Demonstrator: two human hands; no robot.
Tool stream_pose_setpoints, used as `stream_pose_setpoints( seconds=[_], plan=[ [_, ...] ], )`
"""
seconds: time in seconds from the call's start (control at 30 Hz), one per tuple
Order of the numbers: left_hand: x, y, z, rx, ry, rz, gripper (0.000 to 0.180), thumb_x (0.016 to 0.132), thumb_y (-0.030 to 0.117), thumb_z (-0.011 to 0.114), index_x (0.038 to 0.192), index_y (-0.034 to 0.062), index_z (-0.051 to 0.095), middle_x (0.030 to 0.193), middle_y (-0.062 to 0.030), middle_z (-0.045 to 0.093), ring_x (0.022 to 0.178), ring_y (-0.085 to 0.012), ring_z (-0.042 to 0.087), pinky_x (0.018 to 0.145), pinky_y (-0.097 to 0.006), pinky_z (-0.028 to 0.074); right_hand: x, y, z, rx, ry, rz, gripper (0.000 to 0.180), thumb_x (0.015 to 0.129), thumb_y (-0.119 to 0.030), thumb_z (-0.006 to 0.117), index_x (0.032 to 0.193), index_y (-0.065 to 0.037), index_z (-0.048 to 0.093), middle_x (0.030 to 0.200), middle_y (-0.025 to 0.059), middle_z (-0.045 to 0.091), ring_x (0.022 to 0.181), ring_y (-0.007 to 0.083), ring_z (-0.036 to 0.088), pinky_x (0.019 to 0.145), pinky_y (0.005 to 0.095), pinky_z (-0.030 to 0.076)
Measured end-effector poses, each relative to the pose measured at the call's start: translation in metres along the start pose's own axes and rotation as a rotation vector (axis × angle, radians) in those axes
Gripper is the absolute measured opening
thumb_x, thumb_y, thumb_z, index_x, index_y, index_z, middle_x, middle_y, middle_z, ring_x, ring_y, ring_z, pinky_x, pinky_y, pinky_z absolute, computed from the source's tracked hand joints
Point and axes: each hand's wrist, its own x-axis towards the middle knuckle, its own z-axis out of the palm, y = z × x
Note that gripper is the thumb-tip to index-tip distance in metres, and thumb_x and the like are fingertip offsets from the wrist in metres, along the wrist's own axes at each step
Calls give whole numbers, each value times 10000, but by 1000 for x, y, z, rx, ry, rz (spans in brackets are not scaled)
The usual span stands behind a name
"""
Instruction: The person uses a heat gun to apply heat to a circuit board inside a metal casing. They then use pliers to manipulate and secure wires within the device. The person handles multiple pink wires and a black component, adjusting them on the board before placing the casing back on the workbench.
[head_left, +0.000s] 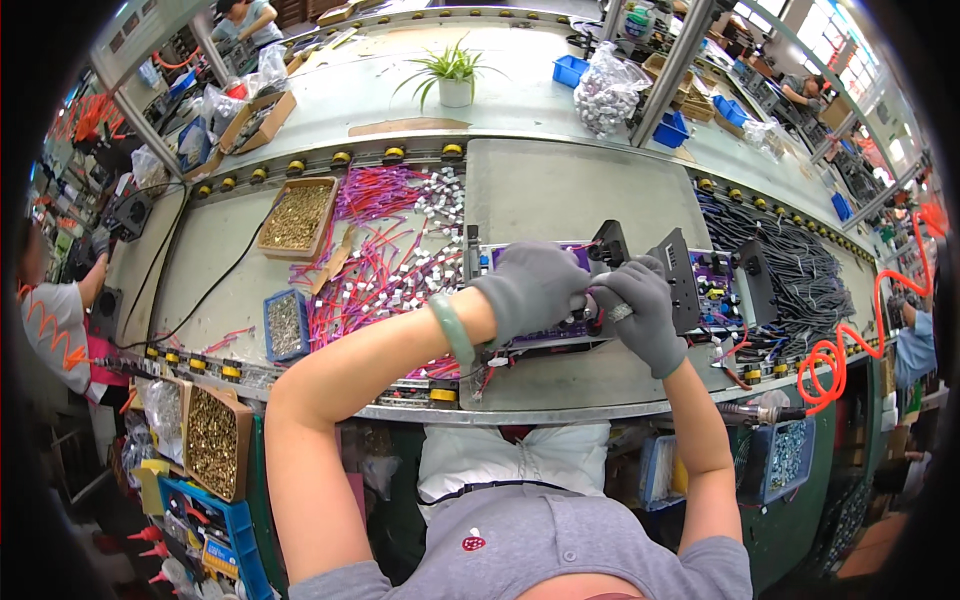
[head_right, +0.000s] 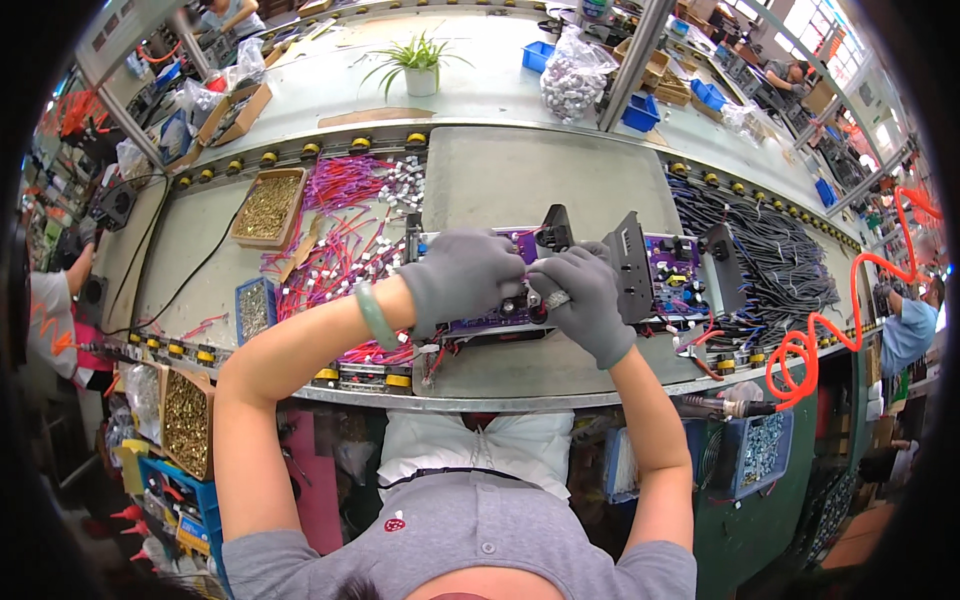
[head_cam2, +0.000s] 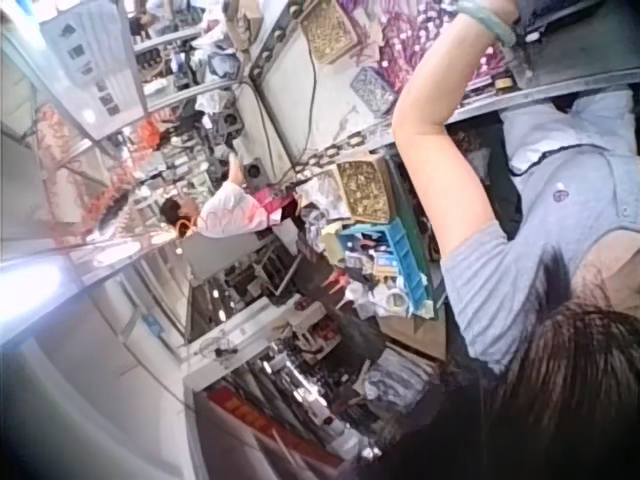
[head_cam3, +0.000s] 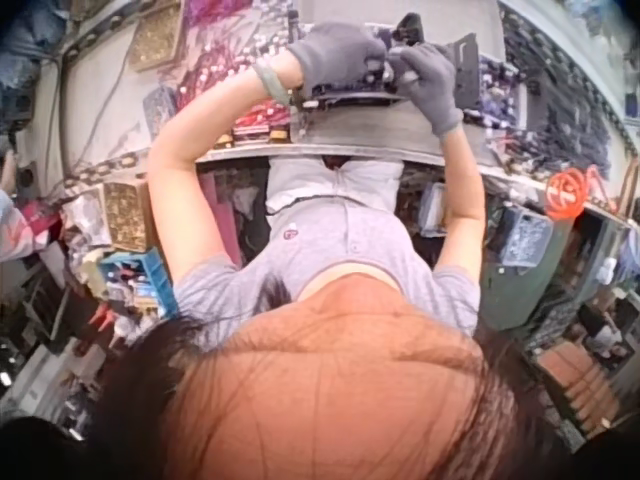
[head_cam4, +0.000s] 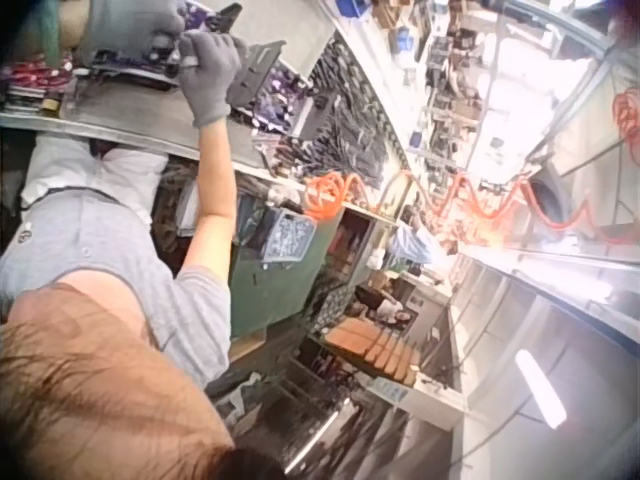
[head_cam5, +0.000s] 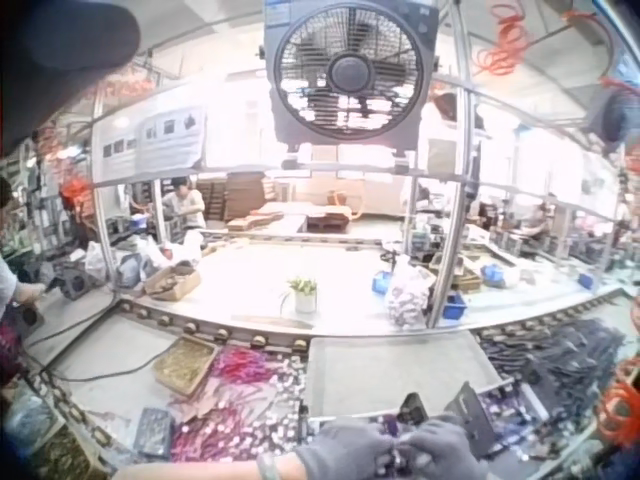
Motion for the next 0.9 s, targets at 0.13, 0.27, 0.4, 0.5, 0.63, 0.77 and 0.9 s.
stream_pose_setpoints(
  seconds=[0.13, 0.27, 0.4, 0.5, 0.63, 0.77, 0.9],
  plan=[
    [-30, -37, -12, -84, 304, -159, 350, 853, 391, 628, 1108, 158, 681, 1169, -111, 614, 1126, -301, 559, 1026, -434, 381, 19, 0, -10, -287, -165, -57, 43, 747, -135, 693, 744, -142, 651, 661, 45, 605, 706, 227, 608, 797, 360, 450],
    [-50, -62, 16, -189, 319, -315, 325, 875, 318, 610, 1115, 107, 672, 1283, -139, 553, 1145, -314, 561, 1012, -413, 424, 40, 12, -2, -392, -417, -190, 106, 658, -117, 696, 713, -180, 630, 643, -2, 577, 738, 208, 593, 922, 370, 402],
    [-53, -60, 31, -482, 436, -309, 283, 895, 224, 564, 1089, 48, 670, 1312, -165, 519, 1172, -326, 551, 965, -393, 477, 43, 19, -3, -344, -481, -230, 117, 645, -113, 682, 717, -185, 623, 689, 3, 591, 769, 207, 599, 923, 377, 406],
    [-51, -61, 38, -525, 501, -286, 263, 896, 200, 556, 1072, 49, 680, 1293, -179, 528, 1147, -318, 569, 947, -385, 489, 40, 22, 6, -357, -510, -241, 94, 677, -123, 689, 713, -176, 621, 707, 10, 595, 778, 206, 599, 907, 380, 409],
    [-52, -63, 35, -651, 475, -316, 275, 881, 250, 597, 1088, 88, 680, 1282, -158, 551, 1201, -327, 516, 990, -397, 444, 42, 18, 7, -324, -474, -169, 110, 724, -149, 706, 702, -158, 599, 678, 9, 578, 746, 209, 590, 877, 386, 417],
    [-54, -65, 38, -654, 514, -294, 270, 873, 243, 598, 1073, 81, 678, 1274, -165, 560, 1190, -336, 523, 1001, -408, 431, 40, 16, 4, -313, -425, -145, 153, 741, -170, 719, 691, -148, 576, 651, 4, 558, 701, 210, 574, 853, 389, 422],
    [-55, -67, 36, -625, 555, -262, 245, 868, 171, 569, 1055, 54, 676, 1256, -185, 569, 1112, -322, 591, 934, -386, 483, 41, 17, 6, -290, -409, -125, 154, 743, -179, 723, 694, -148, 580, 637, 0, 541, 682, 204, 561, 848, 388, 420]
  ],
)
